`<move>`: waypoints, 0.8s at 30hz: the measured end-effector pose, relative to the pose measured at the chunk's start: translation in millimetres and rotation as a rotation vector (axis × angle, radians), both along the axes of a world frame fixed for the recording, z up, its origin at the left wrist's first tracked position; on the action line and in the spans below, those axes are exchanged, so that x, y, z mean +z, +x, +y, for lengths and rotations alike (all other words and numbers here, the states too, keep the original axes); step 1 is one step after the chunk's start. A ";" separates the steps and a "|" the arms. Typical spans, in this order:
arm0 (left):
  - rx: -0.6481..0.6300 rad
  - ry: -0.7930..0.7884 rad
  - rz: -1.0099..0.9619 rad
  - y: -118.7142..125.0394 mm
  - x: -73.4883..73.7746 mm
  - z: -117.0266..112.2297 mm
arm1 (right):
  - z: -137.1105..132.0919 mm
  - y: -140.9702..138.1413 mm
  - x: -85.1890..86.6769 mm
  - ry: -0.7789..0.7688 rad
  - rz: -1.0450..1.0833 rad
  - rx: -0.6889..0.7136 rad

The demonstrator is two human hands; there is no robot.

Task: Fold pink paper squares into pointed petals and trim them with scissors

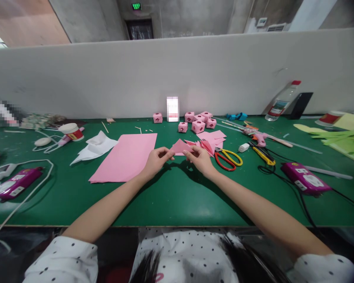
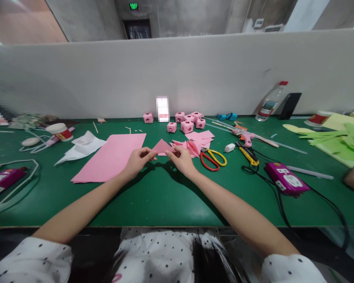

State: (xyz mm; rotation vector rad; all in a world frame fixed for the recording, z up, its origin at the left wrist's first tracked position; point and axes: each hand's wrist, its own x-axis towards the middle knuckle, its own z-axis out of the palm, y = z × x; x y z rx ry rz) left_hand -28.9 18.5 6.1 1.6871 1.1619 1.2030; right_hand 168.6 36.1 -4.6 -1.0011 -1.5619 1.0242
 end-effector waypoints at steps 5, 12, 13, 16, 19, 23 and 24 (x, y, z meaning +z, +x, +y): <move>0.008 -0.022 0.016 -3.1 0.9 1.8 | 4.7 2.3 -4.4 0.004 0.000 -0.004; -0.009 -0.050 -0.064 -3.5 2.3 3.3 | 5.1 4.4 -3.4 0.013 -0.031 -0.010; -0.023 -0.053 -0.068 -3.9 2.1 3.6 | 4.9 4.7 -3.7 0.020 -0.049 -0.002; -0.038 -0.056 -0.015 -4.9 0.8 3.6 | 4.2 4.6 -4.8 0.070 -0.072 -0.002; -0.062 -0.057 0.025 -4.1 -1.1 2.5 | 3.9 4.9 -1.0 0.134 -0.076 -0.015; -0.037 -0.082 -0.114 -2.2 -3.8 3.9 | 9.0 19.9 15.7 0.267 -0.139 -0.134; -0.022 -0.097 -0.151 -2.3 -4.5 5.1 | 12.1 27.5 20.4 0.319 -0.136 -0.215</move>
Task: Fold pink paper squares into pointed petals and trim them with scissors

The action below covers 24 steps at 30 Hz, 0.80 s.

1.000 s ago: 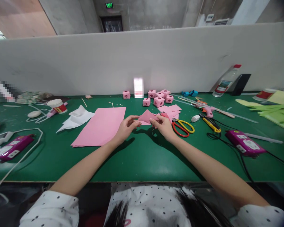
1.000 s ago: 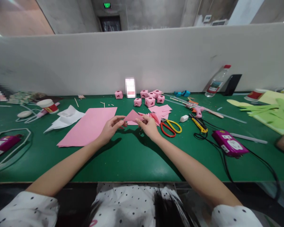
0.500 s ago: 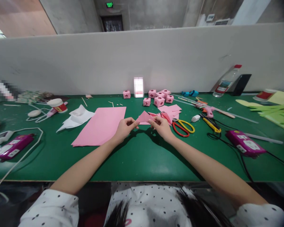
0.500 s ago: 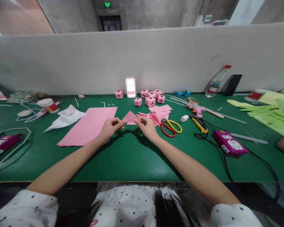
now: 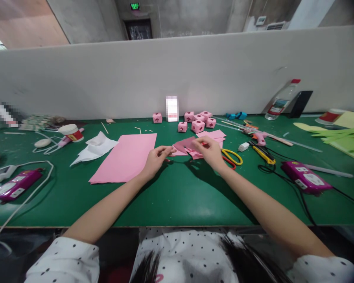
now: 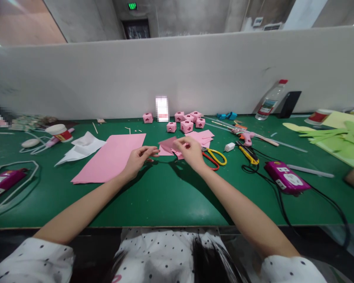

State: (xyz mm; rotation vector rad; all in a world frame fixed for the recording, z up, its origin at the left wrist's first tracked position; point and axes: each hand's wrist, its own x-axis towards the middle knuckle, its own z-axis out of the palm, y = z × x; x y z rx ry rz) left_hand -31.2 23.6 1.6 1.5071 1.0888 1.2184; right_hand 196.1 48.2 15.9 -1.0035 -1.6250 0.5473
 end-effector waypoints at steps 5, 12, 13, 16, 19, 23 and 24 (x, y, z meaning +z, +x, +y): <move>0.062 -0.057 -0.034 -2.9 -3.6 6.2 | 17.8 42.0 11.6 0.165 -0.254 -0.399; 0.054 -0.047 -0.034 -0.1 -3.5 2.3 | 15.6 46.6 6.4 0.071 -0.598 -0.501; 0.051 -0.046 -0.029 0.3 -3.5 1.9 | 14.0 44.9 6.6 0.067 -0.608 -0.498; 0.048 -0.038 -0.026 0.0 -4.2 2.4 | 10.3 41.8 9.1 0.081 -0.606 -0.501; 0.043 -0.032 -0.024 -1.0 -5.4 3.9 | 8.5 40.5 11.8 0.100 -0.584 -0.498; 0.037 -0.027 -0.004 -0.7 -5.8 3.6 | 9.7 40.4 8.6 0.110 -0.641 -0.505; 0.033 -0.026 0.000 -0.5 -5.8 3.3 | 10.8 40.7 6.5 0.112 -0.668 -0.513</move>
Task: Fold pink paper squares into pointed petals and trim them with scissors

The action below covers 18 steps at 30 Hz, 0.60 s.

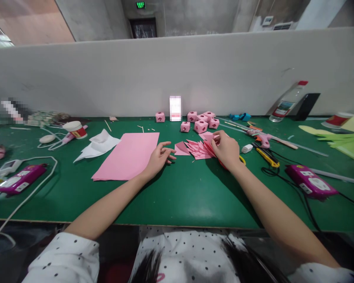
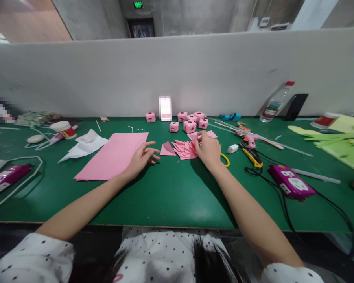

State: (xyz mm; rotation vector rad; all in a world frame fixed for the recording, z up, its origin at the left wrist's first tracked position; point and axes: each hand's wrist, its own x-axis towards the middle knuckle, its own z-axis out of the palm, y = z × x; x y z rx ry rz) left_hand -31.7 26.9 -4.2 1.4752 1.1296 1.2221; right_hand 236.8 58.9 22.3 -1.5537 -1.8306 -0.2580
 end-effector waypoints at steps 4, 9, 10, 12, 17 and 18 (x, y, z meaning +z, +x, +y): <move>-0.013 0.006 0.010 0.1 -0.3 -0.5 | 6.0 2.6 -9.0 -0.042 -0.087 -0.030; -0.006 0.007 0.014 -0.5 -1.0 0.6 | 10.9 3.1 -12.7 0.045 -0.077 0.076; -0.004 0.007 0.014 -0.5 -1.2 0.7 | 10.8 1.5 -13.0 0.081 -0.065 0.119; -0.004 0.007 0.015 -0.3 -1.5 0.9 | 9.3 -4.5 -14.8 0.116 -0.034 0.231; -0.021 0.021 0.033 -0.4 -4.1 1.0 | -2.2 -33.8 -31.0 0.004 -0.081 0.546; -0.024 0.028 0.039 -0.6 -5.1 1.3 | -5.0 -40.0 -34.8 -0.029 -0.105 0.566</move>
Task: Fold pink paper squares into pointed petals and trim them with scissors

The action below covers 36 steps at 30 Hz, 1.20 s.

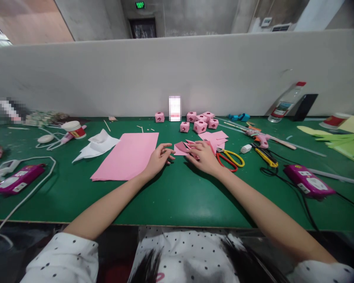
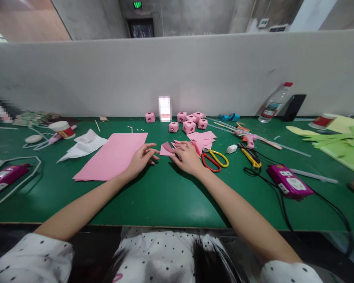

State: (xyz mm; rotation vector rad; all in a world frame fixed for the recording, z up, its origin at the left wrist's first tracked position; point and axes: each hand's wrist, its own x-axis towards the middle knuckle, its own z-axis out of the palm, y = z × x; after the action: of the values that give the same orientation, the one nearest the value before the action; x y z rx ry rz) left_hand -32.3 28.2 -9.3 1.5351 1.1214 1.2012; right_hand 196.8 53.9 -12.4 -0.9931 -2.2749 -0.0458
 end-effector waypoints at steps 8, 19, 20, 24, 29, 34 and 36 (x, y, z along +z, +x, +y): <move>0.198 0.095 -0.007 -0.1 -2.1 5.6 | -17.9 -23.3 -3.3 -0.020 0.051 0.098; 0.113 -0.027 -0.203 -4.8 3.0 1.5 | -26.8 -34.0 -9.0 -0.056 0.064 0.310; 0.088 -0.035 -0.197 -4.6 3.4 1.3 | -26.5 -33.4 -8.7 -0.040 0.073 0.293; 0.028 -0.075 -0.172 -2.1 6.3 -1.1 | -27.7 -31.3 -5.2 0.059 0.086 0.198; 0.026 -0.029 -0.085 0.2 8.3 -3.9 | -32.0 -31.5 -2.1 0.117 0.070 0.133; -0.023 0.042 0.054 3.1 9.3 -9.7 | -35.1 -31.7 1.6 0.139 0.102 0.065; -0.114 0.025 0.069 5.9 9.9 -13.5 | -36.3 -31.5 3.7 0.134 0.122 0.055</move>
State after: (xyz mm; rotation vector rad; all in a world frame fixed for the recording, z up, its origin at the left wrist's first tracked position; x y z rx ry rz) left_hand -26.4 14.7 0.7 1.6479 1.0519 1.0974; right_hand 165.3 17.6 -8.8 -0.8409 -2.1559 -0.1099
